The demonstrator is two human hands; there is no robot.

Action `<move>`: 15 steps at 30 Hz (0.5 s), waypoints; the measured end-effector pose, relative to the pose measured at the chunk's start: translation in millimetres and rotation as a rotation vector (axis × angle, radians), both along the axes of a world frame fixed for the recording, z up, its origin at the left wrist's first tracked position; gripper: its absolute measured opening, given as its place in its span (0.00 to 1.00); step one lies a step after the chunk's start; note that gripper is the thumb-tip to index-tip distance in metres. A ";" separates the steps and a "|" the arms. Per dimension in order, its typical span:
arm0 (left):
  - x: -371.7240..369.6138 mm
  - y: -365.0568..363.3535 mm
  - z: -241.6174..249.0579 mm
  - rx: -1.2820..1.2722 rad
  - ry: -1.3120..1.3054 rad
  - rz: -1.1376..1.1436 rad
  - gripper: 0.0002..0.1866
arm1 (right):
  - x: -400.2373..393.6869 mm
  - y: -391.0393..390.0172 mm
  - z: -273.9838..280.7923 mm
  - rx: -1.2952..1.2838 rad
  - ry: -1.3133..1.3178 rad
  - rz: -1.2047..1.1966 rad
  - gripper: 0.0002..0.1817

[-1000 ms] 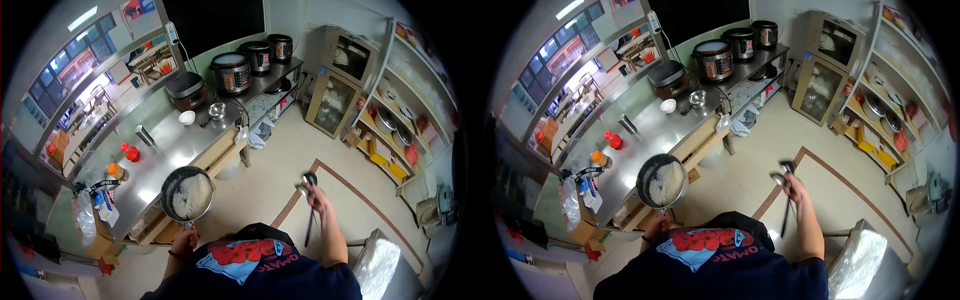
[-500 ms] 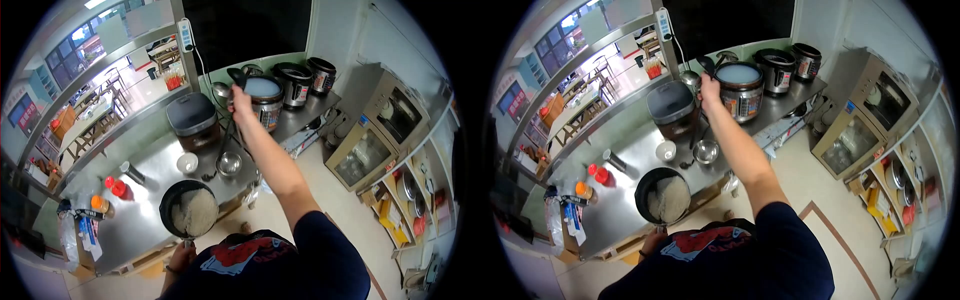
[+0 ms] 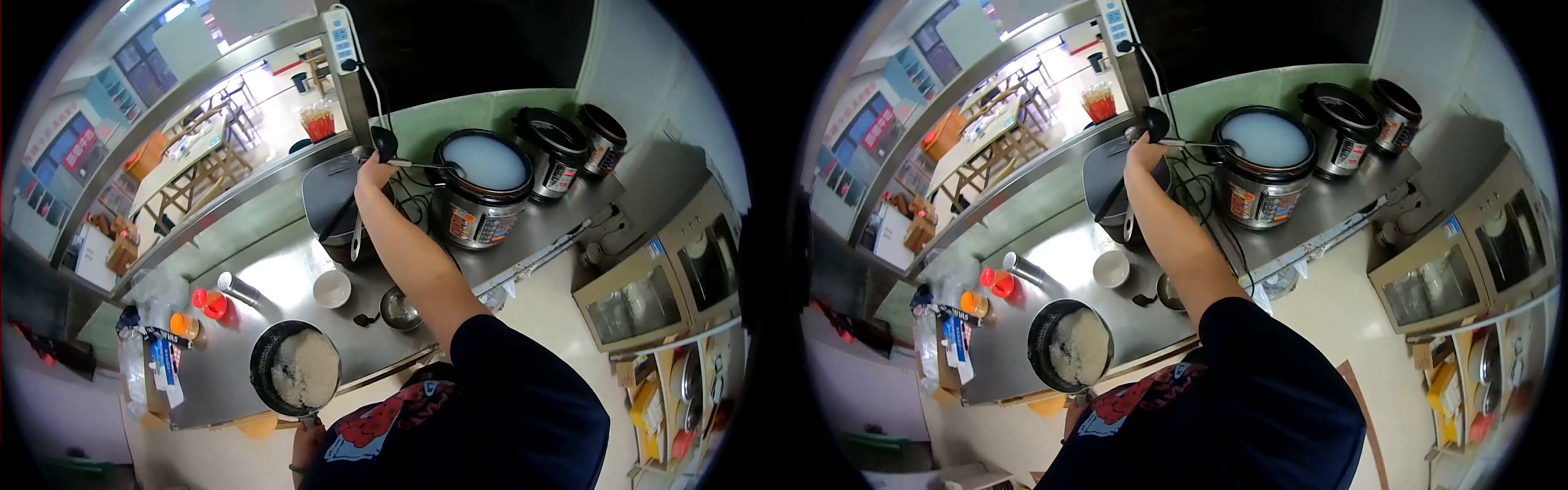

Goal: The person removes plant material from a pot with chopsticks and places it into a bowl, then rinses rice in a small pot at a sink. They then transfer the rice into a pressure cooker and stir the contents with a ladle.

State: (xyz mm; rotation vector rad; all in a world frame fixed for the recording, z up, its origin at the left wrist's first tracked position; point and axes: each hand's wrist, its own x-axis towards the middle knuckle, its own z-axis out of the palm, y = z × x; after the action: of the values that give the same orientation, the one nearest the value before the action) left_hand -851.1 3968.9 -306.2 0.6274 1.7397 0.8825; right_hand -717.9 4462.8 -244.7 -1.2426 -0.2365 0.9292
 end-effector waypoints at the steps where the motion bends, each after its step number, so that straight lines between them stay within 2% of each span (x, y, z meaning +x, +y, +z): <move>1: 3.8 -1.3 -0.9 0.018 -0.041 0.053 0.05 | -8.8 3.5 -6.6 0.032 -0.067 -0.041 0.23; 2: 7.5 -3.8 0.2 0.032 -0.078 0.103 0.05 | -18.3 12.2 -21.8 0.027 -0.062 -0.025 0.23; 4: 21.7 1.7 18.6 -0.029 -0.038 0.161 0.04 | -35.5 29.1 -55.2 -0.160 -0.147 0.082 0.24; 5: 22.8 1.5 21.0 -0.032 0.013 0.116 0.04 | -41.8 24.0 -61.2 -0.137 -0.032 0.069 0.24; 6: 25.2 1.5 22.9 -0.036 0.062 0.072 0.04 | -49.7 23.9 -72.7 -0.144 -0.027 0.075 0.24; 7: 29.0 3.0 25.3 -0.059 -0.059 0.202 0.05 | -57.7 22.7 -84.0 -0.225 0.026 0.108 0.24; 8: 32.6 4.2 28.4 -0.068 -0.055 0.210 0.05 | -66.6 19.1 -93.4 -0.308 0.078 0.142 0.24; 10: 38.3 3.9 33.4 0.103 -0.176 0.196 0.06 | -84.8 1.5 -99.5 -0.161 0.174 0.373 0.24; 11: 38.6 2.6 29.0 0.123 -0.135 0.159 0.06 | -76.4 -31.4 -61.6 -0.167 0.294 0.467 0.22; 13: 39.1 0.6 20.1 0.186 -0.074 0.082 0.07 | -85.4 -48.1 -46.6 -0.144 0.430 0.639 0.19; 15: 43.3 -1.8 23.7 0.198 -0.062 0.106 0.06 | -93.0 -59.2 -30.1 -0.083 0.559 0.802 0.16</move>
State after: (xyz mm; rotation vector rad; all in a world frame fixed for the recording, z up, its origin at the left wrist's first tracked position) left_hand -807.9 3967.1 -282.5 0.6340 1.6538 1.1464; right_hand -810.9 4403.6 -274.9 -0.9036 -0.2524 1.9513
